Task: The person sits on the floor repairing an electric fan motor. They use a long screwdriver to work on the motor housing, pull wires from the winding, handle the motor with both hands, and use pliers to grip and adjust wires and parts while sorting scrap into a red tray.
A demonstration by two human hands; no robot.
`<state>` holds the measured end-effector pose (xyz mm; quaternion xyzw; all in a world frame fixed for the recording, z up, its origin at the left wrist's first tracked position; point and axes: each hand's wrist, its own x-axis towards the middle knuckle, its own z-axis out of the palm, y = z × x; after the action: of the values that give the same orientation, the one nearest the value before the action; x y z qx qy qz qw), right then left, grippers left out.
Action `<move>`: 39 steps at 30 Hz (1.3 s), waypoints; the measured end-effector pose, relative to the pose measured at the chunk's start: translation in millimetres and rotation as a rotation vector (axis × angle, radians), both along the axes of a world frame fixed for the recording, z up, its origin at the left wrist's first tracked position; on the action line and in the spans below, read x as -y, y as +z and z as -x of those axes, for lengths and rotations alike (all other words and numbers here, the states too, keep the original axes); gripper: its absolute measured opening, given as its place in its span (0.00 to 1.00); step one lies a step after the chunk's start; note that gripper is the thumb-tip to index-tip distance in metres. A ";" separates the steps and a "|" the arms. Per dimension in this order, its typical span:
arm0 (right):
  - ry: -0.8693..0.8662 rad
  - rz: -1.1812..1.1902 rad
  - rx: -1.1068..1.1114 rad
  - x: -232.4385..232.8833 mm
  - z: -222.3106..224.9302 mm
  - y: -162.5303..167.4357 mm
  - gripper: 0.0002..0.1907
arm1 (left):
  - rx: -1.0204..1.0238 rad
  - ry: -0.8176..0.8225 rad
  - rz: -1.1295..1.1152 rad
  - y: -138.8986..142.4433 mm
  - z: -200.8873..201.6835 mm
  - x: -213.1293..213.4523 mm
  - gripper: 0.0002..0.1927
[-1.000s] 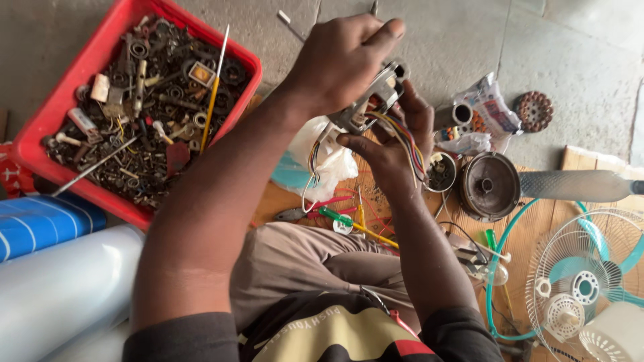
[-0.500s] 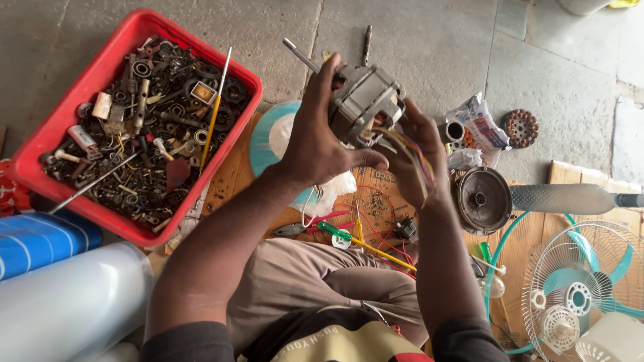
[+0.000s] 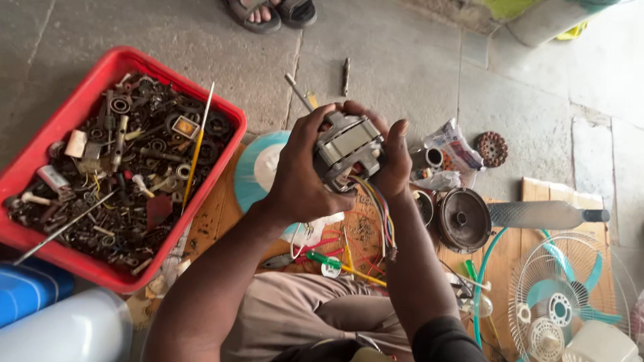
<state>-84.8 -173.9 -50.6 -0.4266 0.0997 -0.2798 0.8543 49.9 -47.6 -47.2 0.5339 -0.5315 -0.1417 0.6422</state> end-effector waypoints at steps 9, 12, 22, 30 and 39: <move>0.006 0.084 0.000 6.8 -4.4 -6.5 0.52 | 0.023 0.036 0.000 9.1 -1.9 1.5 0.62; -0.046 0.081 -0.013 1.9 -4.9 -1.5 0.51 | 0.003 -0.004 -0.040 11.3 -4.2 -0.3 0.61; -0.118 0.027 -0.151 5.5 -5.1 2.5 0.52 | 0.009 0.052 -0.033 10.9 -3.2 1.2 0.59; -0.392 0.093 -0.359 28.1 18.5 -6.1 0.40 | 0.126 0.222 -0.048 12.4 18.7 6.7 0.64; 0.071 0.505 -1.357 -39.1 317.5 -35.9 0.17 | 0.288 0.157 -0.161 22.8 11.3 2.6 0.75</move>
<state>-402.3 -134.7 -86.5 -0.6936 0.5263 0.0598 0.4882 38.6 -50.2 -24.3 0.6383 -0.5615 -0.0553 0.5237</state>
